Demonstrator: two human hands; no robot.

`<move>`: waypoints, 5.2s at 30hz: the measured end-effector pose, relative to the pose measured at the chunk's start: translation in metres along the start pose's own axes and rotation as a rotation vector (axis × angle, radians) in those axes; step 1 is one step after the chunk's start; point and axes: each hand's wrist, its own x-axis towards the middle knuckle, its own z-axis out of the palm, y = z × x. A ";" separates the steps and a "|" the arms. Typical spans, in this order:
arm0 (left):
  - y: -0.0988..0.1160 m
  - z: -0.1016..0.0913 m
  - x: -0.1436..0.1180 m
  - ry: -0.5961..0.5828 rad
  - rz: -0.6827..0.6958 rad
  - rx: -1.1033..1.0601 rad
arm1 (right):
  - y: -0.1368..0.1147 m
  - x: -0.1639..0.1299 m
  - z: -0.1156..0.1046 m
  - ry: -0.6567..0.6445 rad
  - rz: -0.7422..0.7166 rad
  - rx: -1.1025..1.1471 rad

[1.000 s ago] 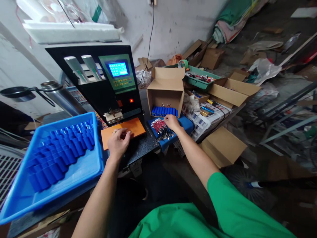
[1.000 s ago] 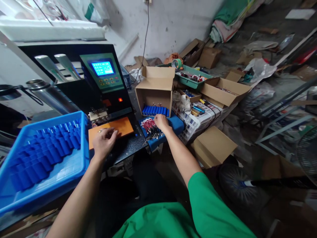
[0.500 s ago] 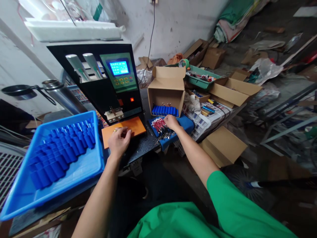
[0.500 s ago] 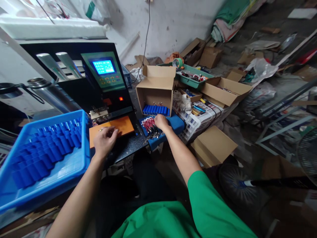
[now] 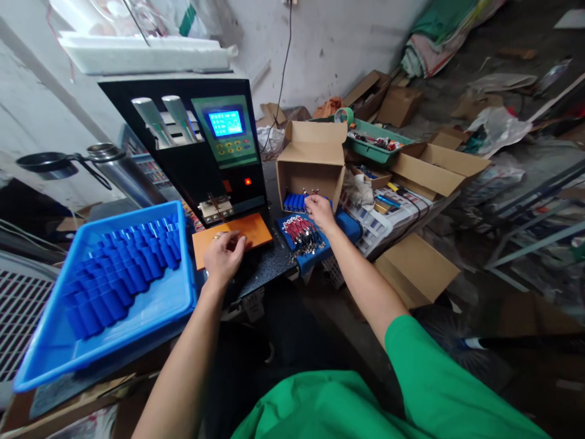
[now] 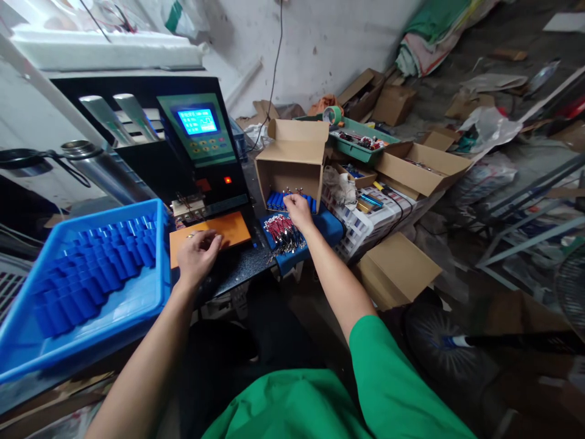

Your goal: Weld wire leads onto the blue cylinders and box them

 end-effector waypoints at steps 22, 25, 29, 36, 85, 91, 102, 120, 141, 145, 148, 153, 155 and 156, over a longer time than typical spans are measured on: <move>0.030 -0.019 -0.051 -0.062 -0.526 -1.052 | -0.045 -0.124 0.138 -0.317 0.006 0.469; 0.026 -0.026 -0.055 -0.076 -0.529 -1.042 | -0.042 -0.128 0.139 -0.358 0.025 0.468; 0.021 -0.035 -0.059 -0.093 -0.388 -0.875 | -0.041 -0.132 0.136 -0.499 0.037 0.387; 0.011 -0.052 -0.066 -0.252 -0.334 -0.570 | -0.041 -0.139 0.128 -0.605 -0.062 0.184; 0.000 -0.007 0.005 -0.027 -0.221 -0.488 | -0.023 -0.072 0.134 -0.236 0.014 0.218; 0.000 -0.006 0.003 -0.046 -0.200 -0.519 | -0.025 -0.063 0.162 -0.269 0.031 0.251; -0.007 -0.004 0.000 -0.050 -0.146 -0.505 | -0.032 -0.064 0.168 -0.274 -0.007 0.109; -0.013 0.000 0.001 -0.030 -0.118 -0.491 | -0.031 -0.062 0.170 -0.287 -0.037 0.046; -0.012 0.003 0.000 -0.011 -0.117 -0.475 | -0.009 -0.066 0.157 -0.337 -0.070 0.084; -0.011 0.000 0.002 -0.009 -0.120 -0.455 | -0.010 -0.067 0.153 -0.364 -0.040 0.123; -0.014 -0.007 0.002 0.059 -0.181 -0.494 | -0.013 -0.069 0.150 -0.386 0.001 0.173; -0.022 -0.030 -0.013 0.049 -0.264 -0.404 | -0.017 -0.070 0.146 -0.393 0.060 0.248; -0.022 -0.037 -0.020 -0.007 -0.228 -0.304 | -0.017 -0.070 0.146 -0.393 0.076 0.279; -0.021 -0.039 -0.023 -0.031 -0.195 -0.255 | -0.018 -0.070 0.146 -0.393 0.082 0.291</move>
